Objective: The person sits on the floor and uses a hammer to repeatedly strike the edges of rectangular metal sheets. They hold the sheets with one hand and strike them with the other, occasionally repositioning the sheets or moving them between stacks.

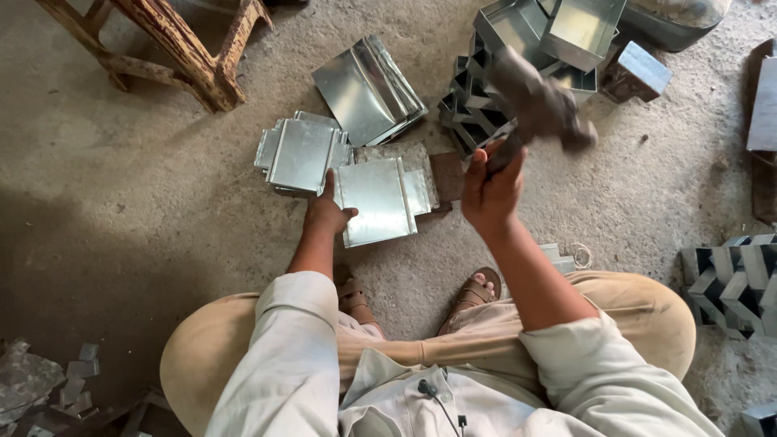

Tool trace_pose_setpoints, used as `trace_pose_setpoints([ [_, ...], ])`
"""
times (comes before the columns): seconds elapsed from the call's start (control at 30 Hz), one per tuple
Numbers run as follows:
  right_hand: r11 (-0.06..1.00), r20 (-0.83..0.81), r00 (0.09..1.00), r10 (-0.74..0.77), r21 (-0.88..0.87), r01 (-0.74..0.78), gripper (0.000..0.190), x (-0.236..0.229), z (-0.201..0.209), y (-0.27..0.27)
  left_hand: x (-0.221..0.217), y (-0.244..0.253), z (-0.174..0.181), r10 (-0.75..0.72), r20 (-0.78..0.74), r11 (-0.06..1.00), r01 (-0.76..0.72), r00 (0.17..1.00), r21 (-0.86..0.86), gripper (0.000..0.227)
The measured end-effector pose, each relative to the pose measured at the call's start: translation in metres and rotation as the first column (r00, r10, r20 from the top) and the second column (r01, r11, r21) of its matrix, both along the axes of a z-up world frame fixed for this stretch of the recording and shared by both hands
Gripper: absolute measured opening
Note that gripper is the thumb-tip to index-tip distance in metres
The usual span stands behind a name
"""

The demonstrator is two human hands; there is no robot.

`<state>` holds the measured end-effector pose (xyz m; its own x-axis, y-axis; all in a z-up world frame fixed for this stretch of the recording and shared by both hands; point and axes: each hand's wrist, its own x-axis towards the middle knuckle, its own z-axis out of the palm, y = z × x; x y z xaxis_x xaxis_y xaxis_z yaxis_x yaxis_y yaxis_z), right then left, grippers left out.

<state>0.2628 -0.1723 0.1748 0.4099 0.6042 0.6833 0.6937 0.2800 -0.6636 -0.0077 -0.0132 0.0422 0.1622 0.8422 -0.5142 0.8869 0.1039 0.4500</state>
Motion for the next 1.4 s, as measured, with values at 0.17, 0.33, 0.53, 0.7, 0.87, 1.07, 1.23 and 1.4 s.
trace_pose_setpoints([
  [0.17,0.861,0.064,0.998,0.006,-0.508,0.028,0.031,0.001,-0.135,0.010,0.000,-0.006,0.007,-0.043,-0.013,0.999,0.044,0.999,0.018,0.110],
  [0.33,0.633,0.147,0.983,0.110,-0.773,0.045,0.048,0.003,-0.103,0.008,0.005,-0.010,0.012,-0.020,-0.064,1.000,0.018,0.998,-0.026,0.105],
  [0.53,0.914,-0.043,0.994,0.099,-0.392,-0.108,0.029,-0.023,-0.041,0.025,0.004,-0.009,0.012,-0.031,-0.037,0.999,0.031,0.999,-0.017,0.106],
  [0.7,0.818,0.045,0.999,0.016,-0.575,0.013,0.043,-0.007,-0.129,0.022,0.005,-0.009,0.018,-0.019,-0.081,0.999,0.016,0.997,-0.036,0.106],
  [0.87,0.751,0.252,0.966,0.046,-0.647,0.133,0.046,-0.002,-0.131,0.015,0.007,-0.004,0.009,-0.062,-0.078,0.998,0.060,0.995,-0.027,0.108],
  [1.07,0.906,-0.070,0.996,-0.052,-0.422,0.017,0.020,-0.011,-0.047,0.039,0.004,-0.013,0.022,0.000,-0.049,0.999,-0.001,0.999,-0.035,0.104],
  [1.23,0.761,0.064,0.998,-0.016,-0.646,0.053,0.035,-0.008,-0.106,0.020,0.006,-0.014,0.028,0.000,-0.067,0.998,-0.004,0.998,-0.060,0.104],
  [1.4,0.610,0.031,0.999,-0.006,-0.792,0.029,0.039,-0.012,-0.112,0.018,0.006,-0.013,0.018,-0.033,-0.093,0.999,0.032,0.995,-0.009,0.106],
])
